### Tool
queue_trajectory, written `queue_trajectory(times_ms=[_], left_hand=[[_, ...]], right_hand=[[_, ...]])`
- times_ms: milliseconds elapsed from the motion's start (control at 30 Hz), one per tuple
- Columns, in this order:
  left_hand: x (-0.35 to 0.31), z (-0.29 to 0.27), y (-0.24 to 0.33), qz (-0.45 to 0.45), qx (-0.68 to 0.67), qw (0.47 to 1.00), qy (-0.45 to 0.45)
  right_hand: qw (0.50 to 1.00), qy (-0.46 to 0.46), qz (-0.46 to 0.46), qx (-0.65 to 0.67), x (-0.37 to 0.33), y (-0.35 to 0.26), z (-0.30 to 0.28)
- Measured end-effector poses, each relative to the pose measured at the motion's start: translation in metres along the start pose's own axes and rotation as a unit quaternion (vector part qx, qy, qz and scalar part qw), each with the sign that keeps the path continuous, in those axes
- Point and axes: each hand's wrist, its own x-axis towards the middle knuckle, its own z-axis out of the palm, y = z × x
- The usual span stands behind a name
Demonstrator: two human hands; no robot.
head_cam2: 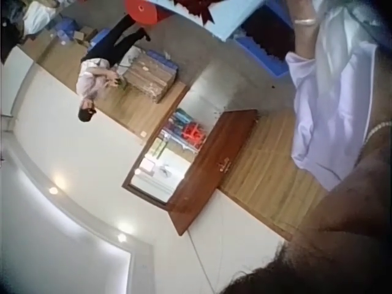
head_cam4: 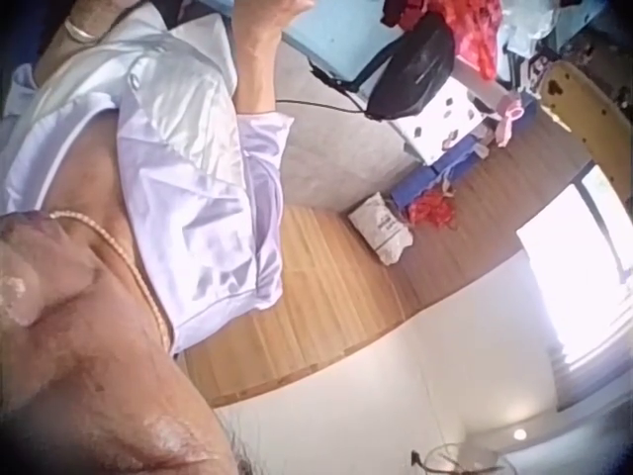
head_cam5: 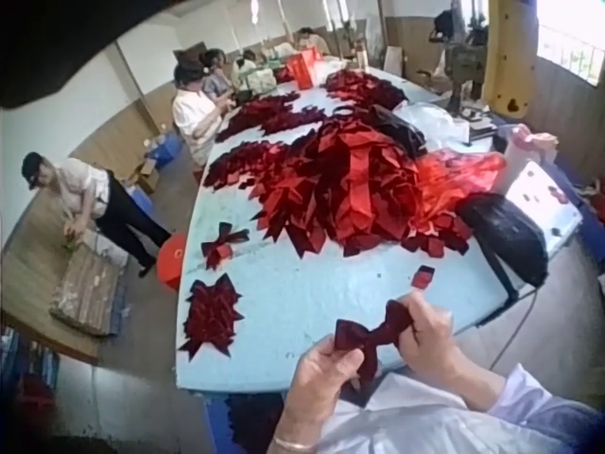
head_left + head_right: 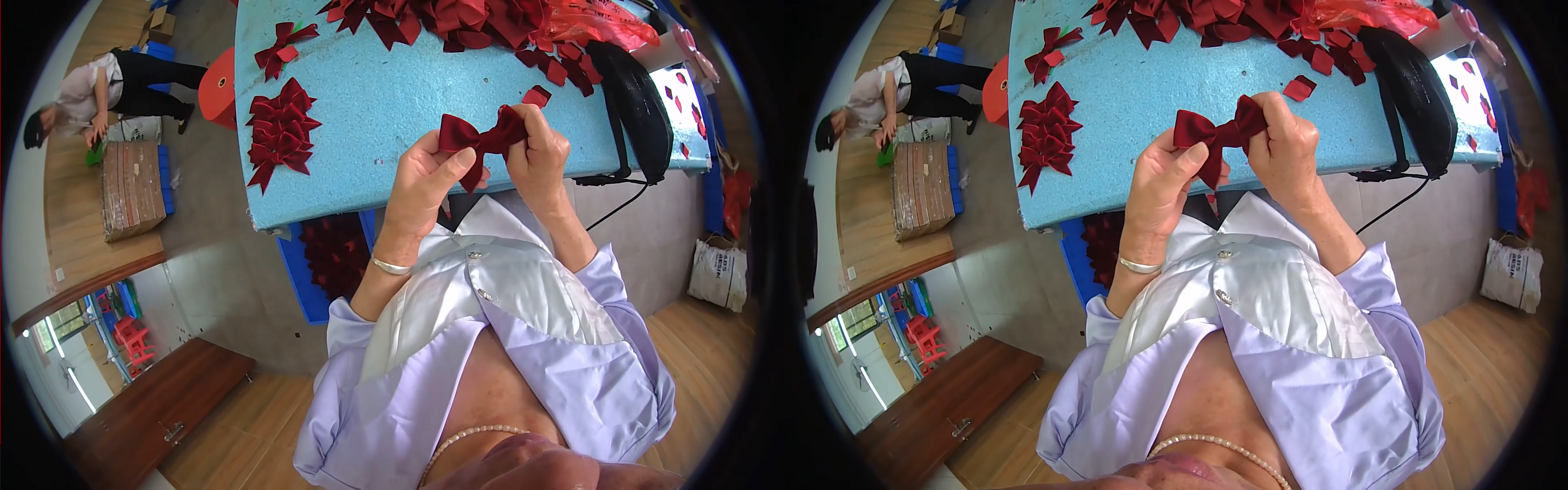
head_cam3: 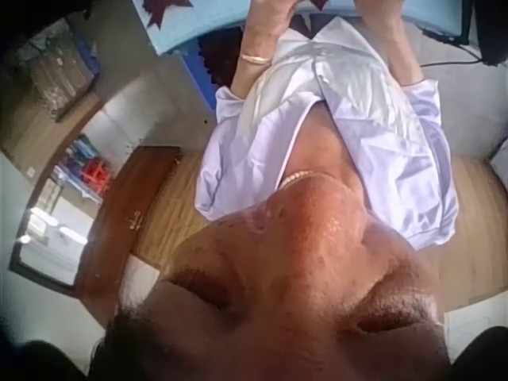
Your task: Folding and tying strips of red fabric to create decorative bows.
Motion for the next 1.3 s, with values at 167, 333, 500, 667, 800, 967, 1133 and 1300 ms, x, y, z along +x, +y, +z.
queue_trajectory(times_ms=[167, 333, 500, 667, 800, 967, 1133, 1300], left_hand=[[0.004, 0.008, -0.007, -0.009, 0.018, 0.997, 0.069], [0.006, 0.003, -0.011, 0.007, -0.039, 0.996, 0.080], [0.000, 0.017, -0.015, 0.002, -0.081, 0.984, 0.157], [-0.007, 0.029, -0.012, 0.190, 0.148, 0.952, 0.190], [-0.005, 0.032, -0.012, 0.223, 0.179, 0.945, 0.161], [-0.001, 0.019, -0.001, -0.037, -0.160, 0.977, 0.135], [0.002, 0.019, -0.001, -0.072, -0.122, 0.980, 0.139], [0.004, 0.022, -0.006, -0.051, -0.016, 0.992, 0.117]], right_hand=[[1.000, 0.015, -0.016, 0.016, -0.001, -0.006, 0.002], [0.980, -0.094, 0.112, 0.132, -0.003, -0.002, -0.002], [0.996, -0.013, 0.046, 0.069, -0.007, 0.004, 0.009], [0.998, -0.014, -0.062, -0.020, -0.008, 0.008, 0.010], [0.995, -0.003, -0.089, -0.047, -0.006, 0.008, 0.006], [0.990, 0.002, -0.120, -0.072, -0.006, 0.011, -0.001], [0.988, 0.003, -0.149, -0.050, -0.006, 0.010, -0.004], [0.996, 0.017, -0.084, -0.003, -0.007, 0.012, -0.001]])
